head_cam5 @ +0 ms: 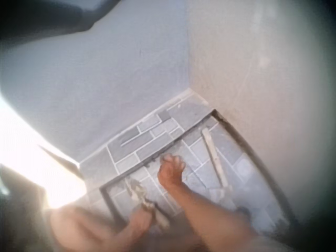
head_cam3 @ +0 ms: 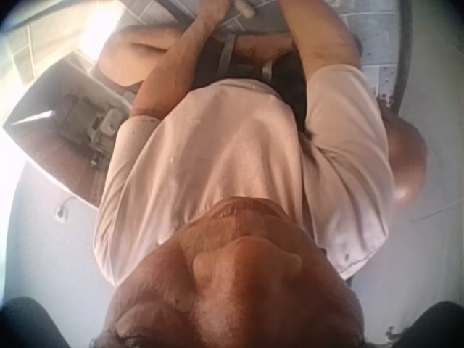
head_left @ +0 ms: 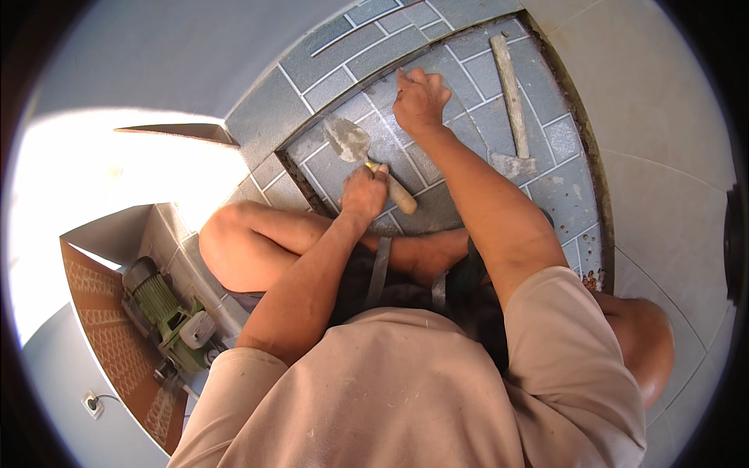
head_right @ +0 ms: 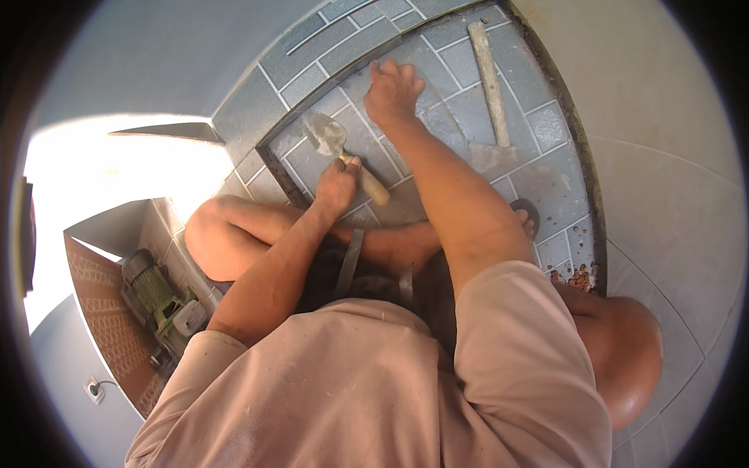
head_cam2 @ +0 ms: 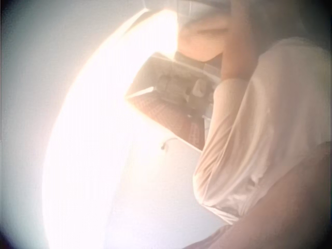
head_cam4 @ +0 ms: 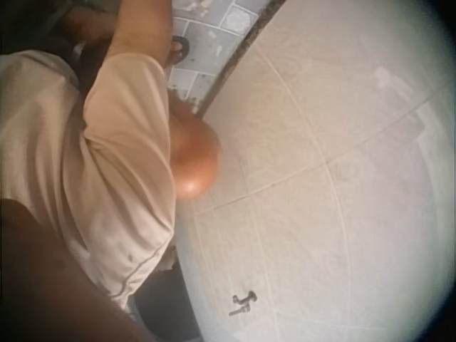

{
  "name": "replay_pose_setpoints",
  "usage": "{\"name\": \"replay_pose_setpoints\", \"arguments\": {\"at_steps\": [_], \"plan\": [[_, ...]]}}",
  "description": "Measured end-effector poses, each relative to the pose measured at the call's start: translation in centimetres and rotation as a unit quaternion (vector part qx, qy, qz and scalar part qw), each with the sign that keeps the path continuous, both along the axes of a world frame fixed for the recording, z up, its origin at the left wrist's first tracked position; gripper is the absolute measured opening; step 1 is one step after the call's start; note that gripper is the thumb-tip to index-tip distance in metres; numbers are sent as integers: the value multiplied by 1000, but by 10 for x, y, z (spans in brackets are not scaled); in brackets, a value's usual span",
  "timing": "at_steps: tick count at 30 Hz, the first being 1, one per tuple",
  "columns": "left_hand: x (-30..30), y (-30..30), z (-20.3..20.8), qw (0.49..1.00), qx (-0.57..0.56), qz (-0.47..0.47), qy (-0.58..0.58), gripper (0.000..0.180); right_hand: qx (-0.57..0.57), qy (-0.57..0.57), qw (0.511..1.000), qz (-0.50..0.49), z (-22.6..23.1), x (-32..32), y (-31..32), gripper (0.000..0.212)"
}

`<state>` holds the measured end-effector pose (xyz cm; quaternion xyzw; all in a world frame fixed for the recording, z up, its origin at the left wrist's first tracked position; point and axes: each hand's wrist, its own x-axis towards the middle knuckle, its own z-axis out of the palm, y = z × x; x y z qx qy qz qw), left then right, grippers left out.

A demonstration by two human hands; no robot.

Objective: The person sits on a tiled floor and uses a trowel to apply grout into the gaps between tiles. They then use a wooden stick to smooth and press the grout into the joints, ensuring even coverage.

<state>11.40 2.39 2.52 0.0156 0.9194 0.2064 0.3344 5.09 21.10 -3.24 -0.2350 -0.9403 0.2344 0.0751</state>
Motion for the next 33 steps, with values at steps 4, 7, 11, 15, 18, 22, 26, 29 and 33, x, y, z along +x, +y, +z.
{"name": "replay_pose_setpoints", "arguments": {"at_steps": [4, 7, 11, 15, 18, 22, 26, 29, 33], "plan": [[-5, 3, 2, 998, -16, 4, -56, 63, 33, -4, 999, 34, 6, 5, -22, 47], [-1, -1, 0, 1000, -14, -3, -6, 61, 1, 9, 999, 47, 13, 10, -31, 46], [1, 0, -3, 999, -4, -8, 34, 61, 23, 30, 999, -29, 2, 0, -23, 44], [-6, 1, 1, 998, -17, -6, -60, 64, 121, -17, 988, 91, 8, 0, -31, 44], [-8, -1, 2, 998, -12, -6, -69, 64, -3, 15, 1000, 25, 13, -1, -28, 47], [-5, 1, 3, 997, -17, 3, -69, 63, -16, -18, 999, -39, 16, -4, -21, 50], [-6, 4, 5, 997, -31, 6, -78, 63, 10, -15, 1000, 15, 11, 0, -35, 51], [-6, -1, -1, 997, -26, -15, -69, 63, 2, -17, 999, 42, 10, 1, -58, 51], [-9, -6, -11, 996, -24, -36, -74, 62, -44, -2, 998, 50, 14, 2, -76, 49]]}}
